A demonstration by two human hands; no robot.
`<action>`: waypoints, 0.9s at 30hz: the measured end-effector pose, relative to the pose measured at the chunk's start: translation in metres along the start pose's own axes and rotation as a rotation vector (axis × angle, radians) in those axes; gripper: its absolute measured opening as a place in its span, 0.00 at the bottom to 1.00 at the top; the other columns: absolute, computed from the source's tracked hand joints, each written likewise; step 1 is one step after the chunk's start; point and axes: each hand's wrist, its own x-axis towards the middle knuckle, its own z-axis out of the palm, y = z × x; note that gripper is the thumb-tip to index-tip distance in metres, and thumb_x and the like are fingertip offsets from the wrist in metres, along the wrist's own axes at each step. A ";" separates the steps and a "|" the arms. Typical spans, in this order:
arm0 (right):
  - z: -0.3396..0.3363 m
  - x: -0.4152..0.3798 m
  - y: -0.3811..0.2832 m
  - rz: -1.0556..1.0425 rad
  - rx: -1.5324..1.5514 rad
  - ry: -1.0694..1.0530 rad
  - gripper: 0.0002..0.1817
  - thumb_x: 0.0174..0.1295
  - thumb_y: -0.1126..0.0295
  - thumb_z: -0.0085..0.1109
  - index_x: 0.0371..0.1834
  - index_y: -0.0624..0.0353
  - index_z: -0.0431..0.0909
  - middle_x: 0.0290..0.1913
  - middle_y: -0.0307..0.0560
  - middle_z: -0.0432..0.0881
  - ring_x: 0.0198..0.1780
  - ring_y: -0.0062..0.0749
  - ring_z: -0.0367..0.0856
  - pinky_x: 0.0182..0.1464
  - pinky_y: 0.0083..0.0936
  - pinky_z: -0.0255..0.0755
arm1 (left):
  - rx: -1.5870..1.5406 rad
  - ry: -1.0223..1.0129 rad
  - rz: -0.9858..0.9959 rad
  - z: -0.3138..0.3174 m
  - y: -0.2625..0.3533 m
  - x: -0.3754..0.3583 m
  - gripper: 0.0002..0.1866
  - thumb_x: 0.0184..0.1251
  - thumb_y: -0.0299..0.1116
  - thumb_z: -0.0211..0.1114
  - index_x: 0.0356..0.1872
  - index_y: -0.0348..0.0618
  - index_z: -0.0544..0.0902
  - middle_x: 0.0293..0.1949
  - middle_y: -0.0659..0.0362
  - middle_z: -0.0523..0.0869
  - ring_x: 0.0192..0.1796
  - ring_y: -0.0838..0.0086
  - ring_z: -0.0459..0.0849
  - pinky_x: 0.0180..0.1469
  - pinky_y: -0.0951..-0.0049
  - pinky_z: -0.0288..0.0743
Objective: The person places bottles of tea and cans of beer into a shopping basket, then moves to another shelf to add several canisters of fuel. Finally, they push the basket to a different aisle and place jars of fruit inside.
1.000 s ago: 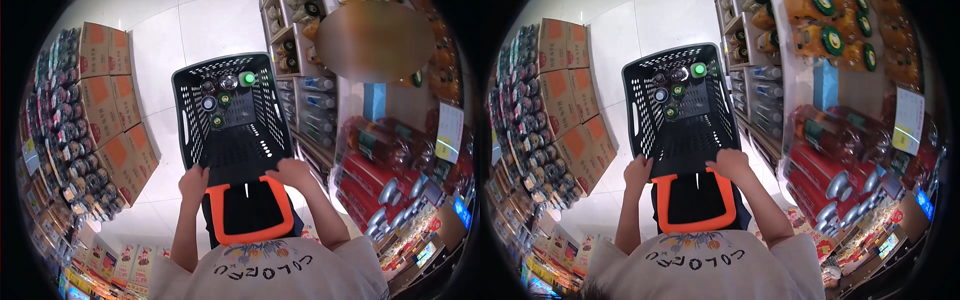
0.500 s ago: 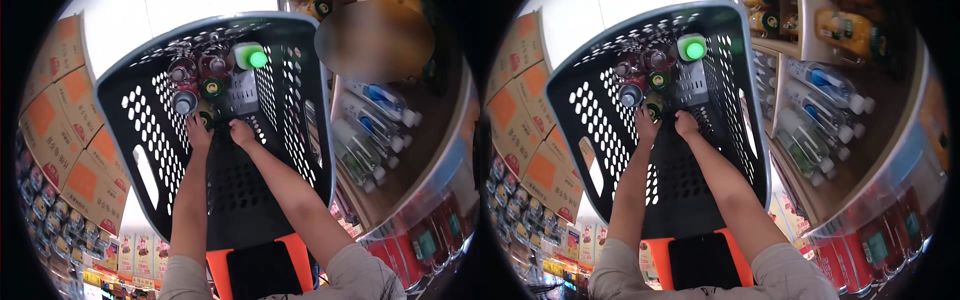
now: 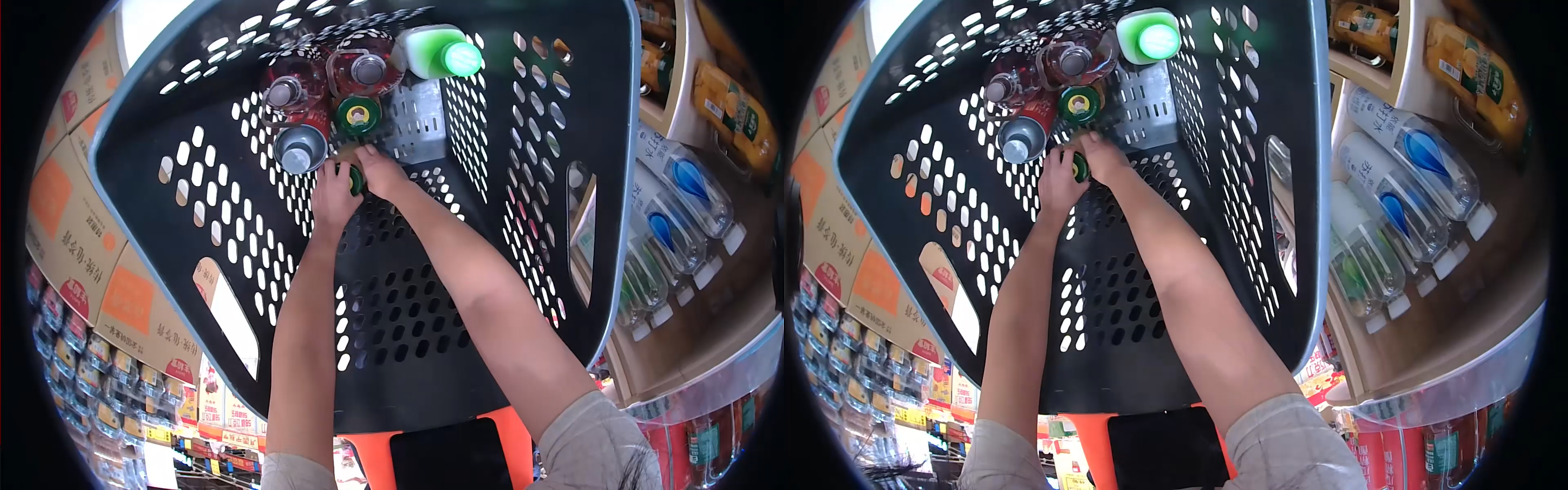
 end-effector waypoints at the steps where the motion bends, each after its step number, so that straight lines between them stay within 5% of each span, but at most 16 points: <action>1: -0.001 -0.001 0.001 0.017 -0.014 0.026 0.16 0.56 0.76 0.44 0.50 0.60 0.64 0.56 0.54 0.67 0.54 0.47 0.72 0.53 0.36 0.68 | -0.028 -0.006 0.038 -0.005 0.004 -0.002 0.32 0.31 0.28 0.72 0.46 0.45 0.70 0.49 0.51 0.70 0.52 0.55 0.71 0.46 0.62 0.75; 4: 0.001 -0.003 0.019 0.124 0.007 0.014 0.16 0.55 0.76 0.46 0.49 0.60 0.65 0.53 0.55 0.70 0.50 0.48 0.74 0.52 0.36 0.69 | -0.021 -0.025 0.174 -0.011 0.011 -0.009 0.34 0.31 0.28 0.72 0.47 0.46 0.70 0.50 0.51 0.70 0.54 0.55 0.71 0.50 0.63 0.73; 8: -0.008 -0.018 0.049 -0.041 -0.051 -0.065 0.12 0.47 0.69 0.58 0.33 0.63 0.72 0.34 0.57 0.78 0.42 0.49 0.77 0.45 0.37 0.71 | -0.116 -0.032 0.353 -0.015 0.015 -0.004 0.34 0.30 0.26 0.71 0.48 0.48 0.70 0.50 0.52 0.70 0.54 0.56 0.70 0.51 0.63 0.72; 12: -0.012 -0.032 0.055 0.034 -0.098 -0.041 0.10 0.41 0.69 0.61 0.27 0.62 0.77 0.35 0.56 0.79 0.39 0.49 0.77 0.43 0.36 0.72 | -0.254 -0.029 0.402 -0.017 0.020 0.004 0.30 0.40 0.36 0.67 0.49 0.42 0.68 0.50 0.50 0.71 0.54 0.55 0.70 0.54 0.61 0.67; 13: -0.010 -0.038 0.059 0.095 -0.024 -0.021 0.09 0.42 0.70 0.60 0.28 0.62 0.78 0.35 0.57 0.80 0.38 0.48 0.78 0.43 0.35 0.72 | -0.352 0.011 0.360 -0.018 0.022 0.008 0.29 0.48 0.39 0.63 0.53 0.39 0.67 0.51 0.49 0.72 0.53 0.57 0.70 0.57 0.63 0.63; 17: -0.004 -0.069 0.057 0.337 0.391 0.070 0.09 0.46 0.70 0.57 0.28 0.63 0.79 0.31 0.56 0.81 0.36 0.43 0.80 0.41 0.32 0.72 | -1.252 0.048 -0.526 0.033 0.005 0.037 0.18 0.60 0.33 0.56 0.52 0.40 0.71 0.48 0.55 0.75 0.54 0.69 0.70 0.61 0.72 0.54; 19: 0.000 -0.084 0.051 0.422 0.635 0.193 0.07 0.47 0.71 0.57 0.26 0.63 0.79 0.25 0.51 0.81 0.31 0.36 0.81 0.36 0.27 0.70 | -1.240 -0.023 -0.594 0.035 0.015 0.045 0.18 0.59 0.33 0.57 0.51 0.40 0.72 0.49 0.56 0.75 0.55 0.70 0.70 0.60 0.72 0.55; 20: -0.002 -0.088 0.044 0.500 0.702 0.197 0.03 0.45 0.76 0.57 0.22 0.64 0.77 0.21 0.42 0.78 0.27 0.22 0.74 0.33 0.22 0.68 | -1.232 -0.063 -0.623 0.035 0.019 0.052 0.18 0.59 0.34 0.58 0.51 0.40 0.72 0.50 0.56 0.75 0.55 0.71 0.70 0.60 0.72 0.55; 27: 0.003 -0.093 0.042 0.511 0.972 0.386 0.03 0.47 0.77 0.54 0.21 0.65 0.76 0.20 0.37 0.76 0.23 0.19 0.70 0.29 0.20 0.65 | -1.262 -0.028 -0.631 0.048 0.023 0.070 0.18 0.58 0.36 0.62 0.48 0.39 0.75 0.40 0.58 0.79 0.44 0.73 0.75 0.50 0.74 0.64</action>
